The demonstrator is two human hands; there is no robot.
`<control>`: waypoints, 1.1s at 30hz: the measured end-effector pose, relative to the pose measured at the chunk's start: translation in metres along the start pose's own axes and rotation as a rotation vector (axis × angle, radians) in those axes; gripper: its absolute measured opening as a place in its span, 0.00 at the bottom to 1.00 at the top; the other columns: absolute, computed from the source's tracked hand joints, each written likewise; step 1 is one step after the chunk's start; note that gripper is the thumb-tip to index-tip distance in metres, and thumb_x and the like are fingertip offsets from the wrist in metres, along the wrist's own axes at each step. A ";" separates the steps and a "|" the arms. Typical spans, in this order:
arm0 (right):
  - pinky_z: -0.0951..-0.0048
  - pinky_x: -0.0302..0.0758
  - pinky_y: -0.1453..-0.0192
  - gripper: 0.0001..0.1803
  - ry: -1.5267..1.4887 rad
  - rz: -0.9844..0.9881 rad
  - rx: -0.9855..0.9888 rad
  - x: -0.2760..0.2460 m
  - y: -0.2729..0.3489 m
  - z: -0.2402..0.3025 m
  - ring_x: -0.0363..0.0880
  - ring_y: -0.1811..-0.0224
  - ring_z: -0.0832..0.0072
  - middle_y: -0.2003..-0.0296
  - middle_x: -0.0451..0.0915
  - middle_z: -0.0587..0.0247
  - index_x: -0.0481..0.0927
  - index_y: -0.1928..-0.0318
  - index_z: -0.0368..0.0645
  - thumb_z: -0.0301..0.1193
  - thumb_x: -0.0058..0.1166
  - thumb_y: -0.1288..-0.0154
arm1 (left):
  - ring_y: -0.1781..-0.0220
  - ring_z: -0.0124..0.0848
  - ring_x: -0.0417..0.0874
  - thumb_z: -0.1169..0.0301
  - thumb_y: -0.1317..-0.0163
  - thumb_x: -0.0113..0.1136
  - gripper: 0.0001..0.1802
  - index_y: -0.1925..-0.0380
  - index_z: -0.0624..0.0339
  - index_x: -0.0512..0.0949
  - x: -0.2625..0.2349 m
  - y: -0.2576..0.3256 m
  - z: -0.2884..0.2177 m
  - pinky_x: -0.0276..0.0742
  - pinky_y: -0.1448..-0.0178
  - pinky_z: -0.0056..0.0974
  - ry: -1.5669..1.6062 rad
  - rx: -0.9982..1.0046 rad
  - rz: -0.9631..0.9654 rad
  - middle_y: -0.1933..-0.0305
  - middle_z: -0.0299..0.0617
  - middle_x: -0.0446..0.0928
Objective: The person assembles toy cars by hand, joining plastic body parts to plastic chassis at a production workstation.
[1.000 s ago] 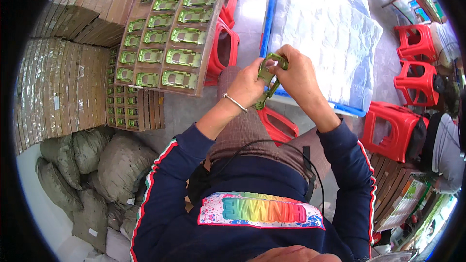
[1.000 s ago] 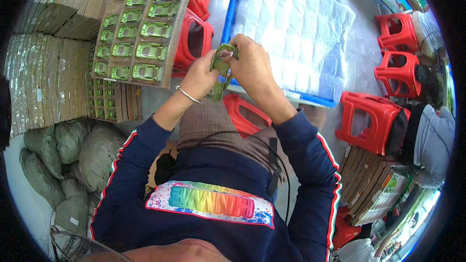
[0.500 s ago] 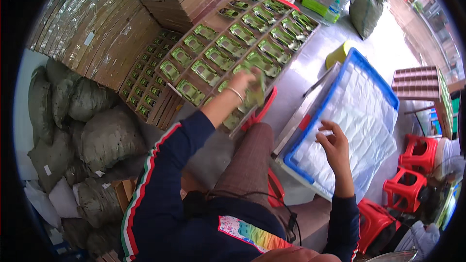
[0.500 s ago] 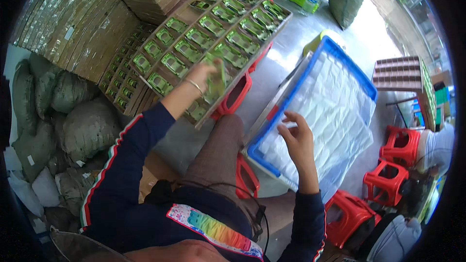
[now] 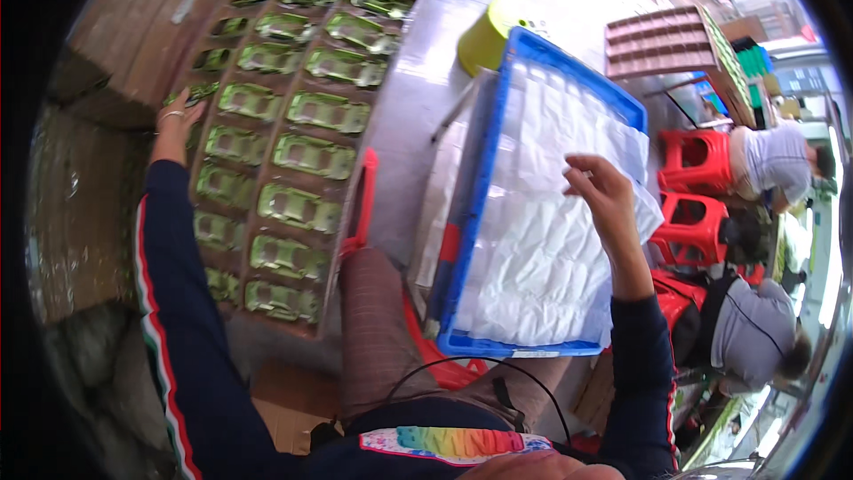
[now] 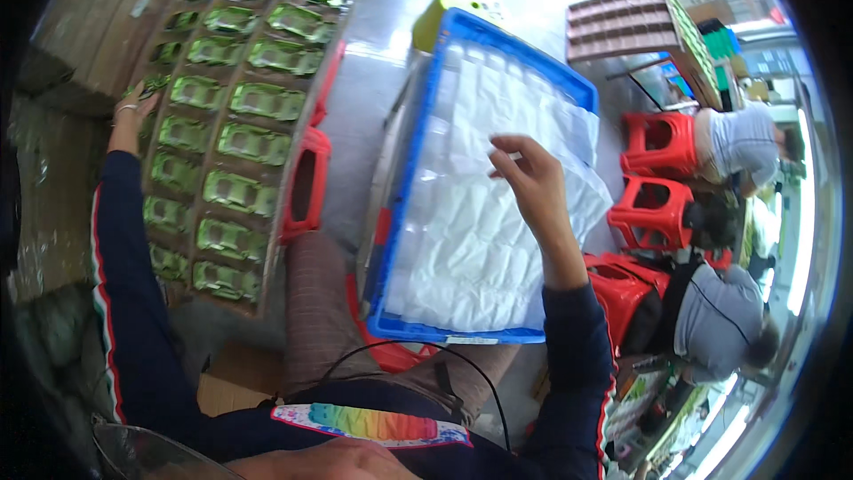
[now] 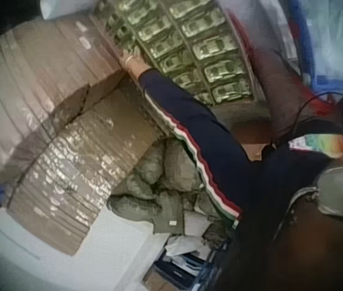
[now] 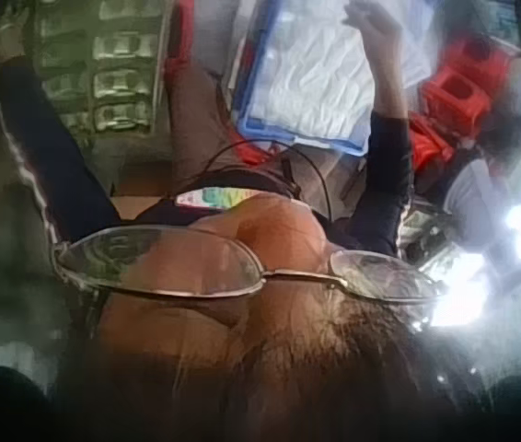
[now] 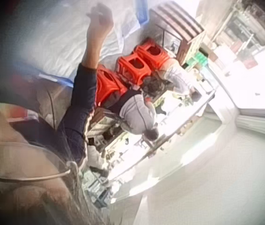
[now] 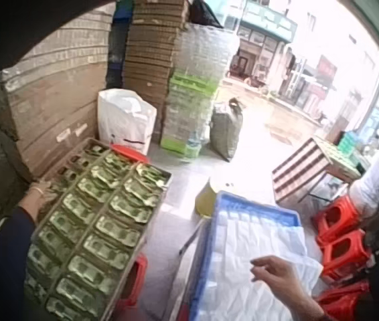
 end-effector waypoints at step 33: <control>0.65 0.75 0.53 0.08 0.699 0.137 0.002 -0.031 0.029 -0.032 0.79 0.57 0.58 0.61 0.79 0.54 0.80 0.59 0.39 0.24 0.53 0.39 | 0.36 0.46 0.69 0.97 0.50 0.40 0.42 0.38 0.43 0.67 0.211 0.032 -0.026 0.70 0.36 0.47 -1.780 1.001 0.209 0.34 0.39 0.63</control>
Point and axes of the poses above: each hand's wrist, its own y-axis away from the middle knuckle, its own x-axis out of the palm, z = x × y, the point moved 9 cm from there along -y, towards the middle knuckle
